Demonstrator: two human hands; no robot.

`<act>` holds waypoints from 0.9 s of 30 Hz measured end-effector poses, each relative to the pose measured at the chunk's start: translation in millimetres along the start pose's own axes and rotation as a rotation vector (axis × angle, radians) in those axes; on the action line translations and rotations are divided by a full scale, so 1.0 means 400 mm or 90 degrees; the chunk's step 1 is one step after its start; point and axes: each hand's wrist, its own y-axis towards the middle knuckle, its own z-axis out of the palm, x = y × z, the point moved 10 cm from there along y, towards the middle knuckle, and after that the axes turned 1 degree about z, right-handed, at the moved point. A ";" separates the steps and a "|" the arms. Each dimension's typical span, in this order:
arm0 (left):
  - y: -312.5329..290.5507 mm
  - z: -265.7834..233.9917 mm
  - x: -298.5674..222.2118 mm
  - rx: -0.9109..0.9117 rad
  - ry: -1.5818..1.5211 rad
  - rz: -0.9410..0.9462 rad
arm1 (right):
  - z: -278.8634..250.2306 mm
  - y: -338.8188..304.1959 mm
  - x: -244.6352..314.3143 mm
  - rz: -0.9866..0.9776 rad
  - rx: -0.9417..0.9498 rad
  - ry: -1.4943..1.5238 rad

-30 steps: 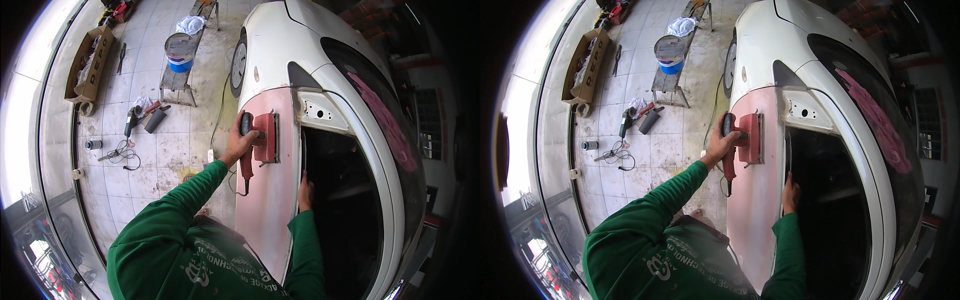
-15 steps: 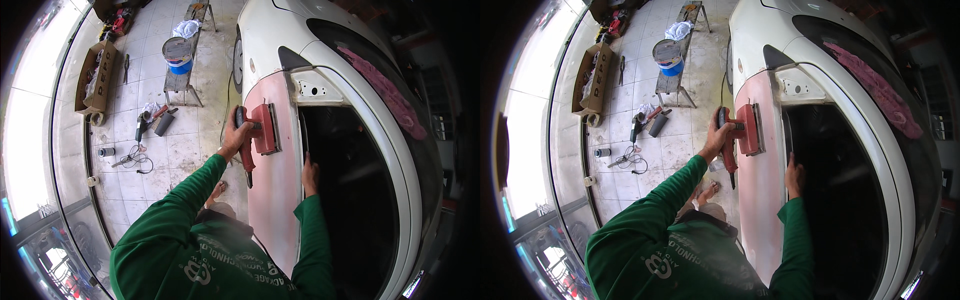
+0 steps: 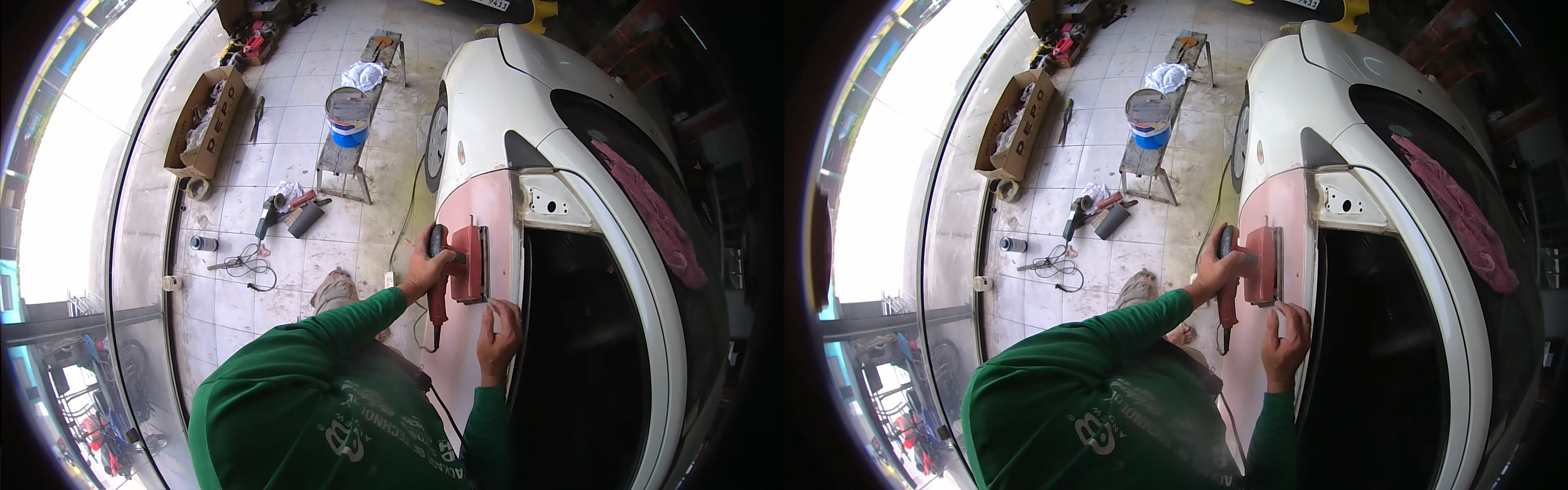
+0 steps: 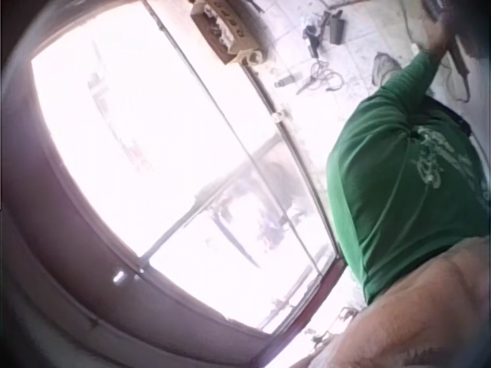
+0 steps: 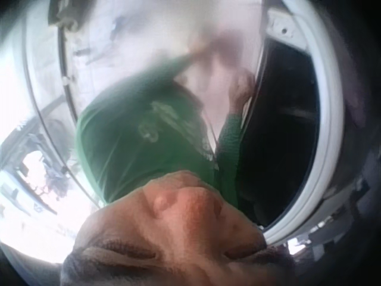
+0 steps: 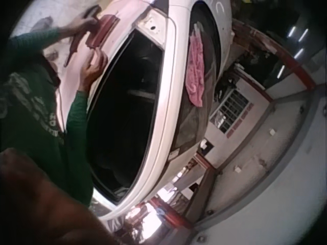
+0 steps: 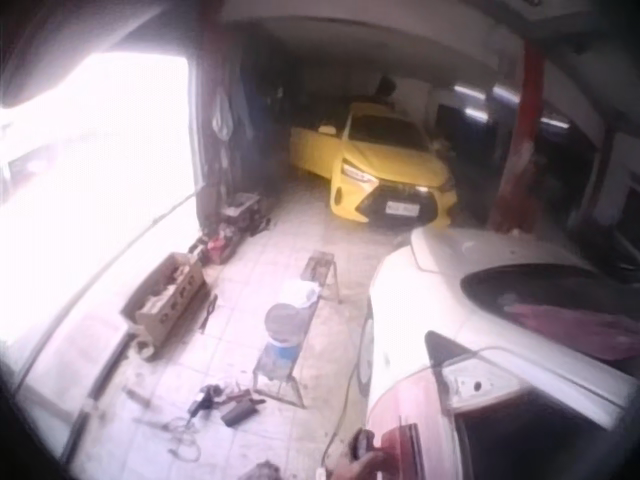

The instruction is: The person plugs a power strip into a wall socket and then uses an electric sander to smooth the surface of a white car door. The door has pink primer applied to it, and the person moves the sander across the panel to prepare it for painting.

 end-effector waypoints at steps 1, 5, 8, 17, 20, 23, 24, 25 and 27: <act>0.025 0.005 0.009 0.015 -0.041 -0.020 | 0.097 0.010 0.024 0.098 0.097 0.085; 0.180 -0.010 0.052 0.024 -0.106 -0.061 | 0.462 0.036 -0.041 0.346 0.366 -0.081; 0.271 -0.071 0.077 0.006 -0.099 -0.091 | 0.582 0.134 -0.069 0.399 0.285 -0.072; 0.473 -0.578 0.094 -0.060 0.190 -0.271 | 1.015 0.253 0.046 0.394 0.514 -0.066; 0.515 -0.721 0.090 -0.105 0.132 -0.324 | 1.123 0.304 0.109 0.326 0.543 0.041; 0.547 -0.820 0.113 -0.144 0.057 -0.388 | 1.213 0.358 0.144 0.280 0.524 0.037; 0.559 -0.840 0.118 -0.146 0.035 -0.415 | 1.250 0.360 0.135 0.307 0.504 0.102; 0.569 -0.857 0.124 -0.149 0.013 -0.441 | 1.285 0.343 0.110 0.317 0.565 0.055; 0.604 -0.903 0.107 -0.132 0.030 -0.456 | 1.356 0.343 0.091 0.338 0.687 -0.037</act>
